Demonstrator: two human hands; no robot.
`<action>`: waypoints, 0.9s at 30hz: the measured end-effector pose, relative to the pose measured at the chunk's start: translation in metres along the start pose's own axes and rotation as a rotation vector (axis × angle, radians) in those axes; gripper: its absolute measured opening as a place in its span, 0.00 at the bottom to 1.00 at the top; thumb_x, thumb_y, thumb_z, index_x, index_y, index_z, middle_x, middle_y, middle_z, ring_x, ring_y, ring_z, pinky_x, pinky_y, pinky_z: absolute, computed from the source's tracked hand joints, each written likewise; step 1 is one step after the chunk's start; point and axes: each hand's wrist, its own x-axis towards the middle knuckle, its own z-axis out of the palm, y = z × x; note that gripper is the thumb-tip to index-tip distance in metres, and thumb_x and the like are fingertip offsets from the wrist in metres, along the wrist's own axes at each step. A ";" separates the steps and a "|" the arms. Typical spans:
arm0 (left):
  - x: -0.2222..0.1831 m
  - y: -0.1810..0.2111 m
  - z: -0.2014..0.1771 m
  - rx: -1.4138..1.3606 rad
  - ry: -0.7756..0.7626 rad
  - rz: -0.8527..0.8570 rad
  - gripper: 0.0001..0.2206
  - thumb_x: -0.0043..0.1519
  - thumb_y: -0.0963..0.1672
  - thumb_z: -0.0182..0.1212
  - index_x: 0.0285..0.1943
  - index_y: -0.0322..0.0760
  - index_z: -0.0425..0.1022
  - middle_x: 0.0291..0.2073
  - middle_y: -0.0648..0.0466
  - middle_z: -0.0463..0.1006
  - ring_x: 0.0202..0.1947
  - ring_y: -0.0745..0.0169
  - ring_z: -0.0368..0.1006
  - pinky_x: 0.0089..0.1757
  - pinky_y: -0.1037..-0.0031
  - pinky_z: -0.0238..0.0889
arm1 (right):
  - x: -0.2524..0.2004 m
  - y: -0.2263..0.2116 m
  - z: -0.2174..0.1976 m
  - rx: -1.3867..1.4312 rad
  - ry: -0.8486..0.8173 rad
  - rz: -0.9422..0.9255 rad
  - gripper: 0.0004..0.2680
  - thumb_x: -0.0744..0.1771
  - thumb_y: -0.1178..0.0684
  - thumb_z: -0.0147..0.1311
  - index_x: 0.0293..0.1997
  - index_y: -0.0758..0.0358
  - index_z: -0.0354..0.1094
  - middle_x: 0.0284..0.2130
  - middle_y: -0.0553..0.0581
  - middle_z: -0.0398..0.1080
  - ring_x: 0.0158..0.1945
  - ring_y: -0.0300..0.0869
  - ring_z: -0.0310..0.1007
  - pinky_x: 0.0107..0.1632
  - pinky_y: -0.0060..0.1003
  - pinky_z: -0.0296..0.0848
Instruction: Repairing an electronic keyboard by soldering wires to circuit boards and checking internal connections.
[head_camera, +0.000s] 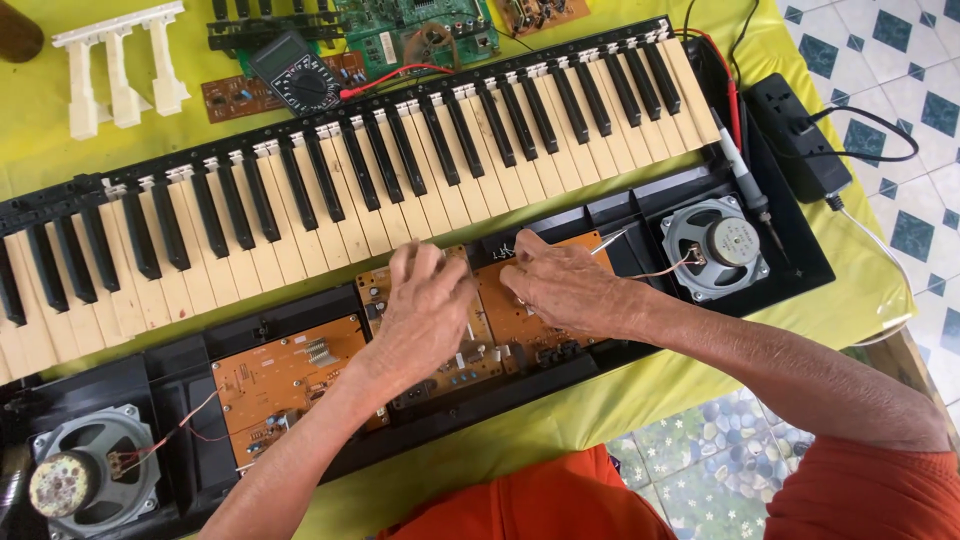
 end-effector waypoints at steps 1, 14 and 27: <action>-0.004 0.003 -0.003 0.012 -0.039 0.028 0.07 0.61 0.41 0.62 0.46 0.41 0.83 0.40 0.55 0.76 0.52 0.55 0.59 0.62 0.50 0.48 | 0.000 -0.002 -0.003 -0.001 -0.017 -0.018 0.06 0.65 0.55 0.63 0.39 0.56 0.67 0.25 0.51 0.68 0.48 0.45 0.64 0.34 0.41 0.77; -0.023 0.023 0.010 -0.147 0.171 0.179 0.21 0.58 0.52 0.67 0.50 0.31 0.80 0.48 0.45 0.77 0.57 0.39 0.61 0.64 0.35 0.43 | 0.008 0.013 -0.005 0.157 0.008 -0.005 0.08 0.65 0.43 0.57 0.37 0.46 0.60 0.28 0.46 0.62 0.41 0.58 0.70 0.30 0.51 0.67; -0.033 0.028 -0.012 0.226 0.082 0.111 0.32 0.63 0.63 0.43 0.51 0.41 0.84 0.51 0.54 0.81 0.55 0.55 0.60 0.63 0.52 0.50 | 0.017 0.008 -0.028 0.022 -0.221 0.038 0.04 0.70 0.42 0.48 0.39 0.41 0.62 0.37 0.43 0.61 0.27 0.34 0.65 0.25 0.34 0.61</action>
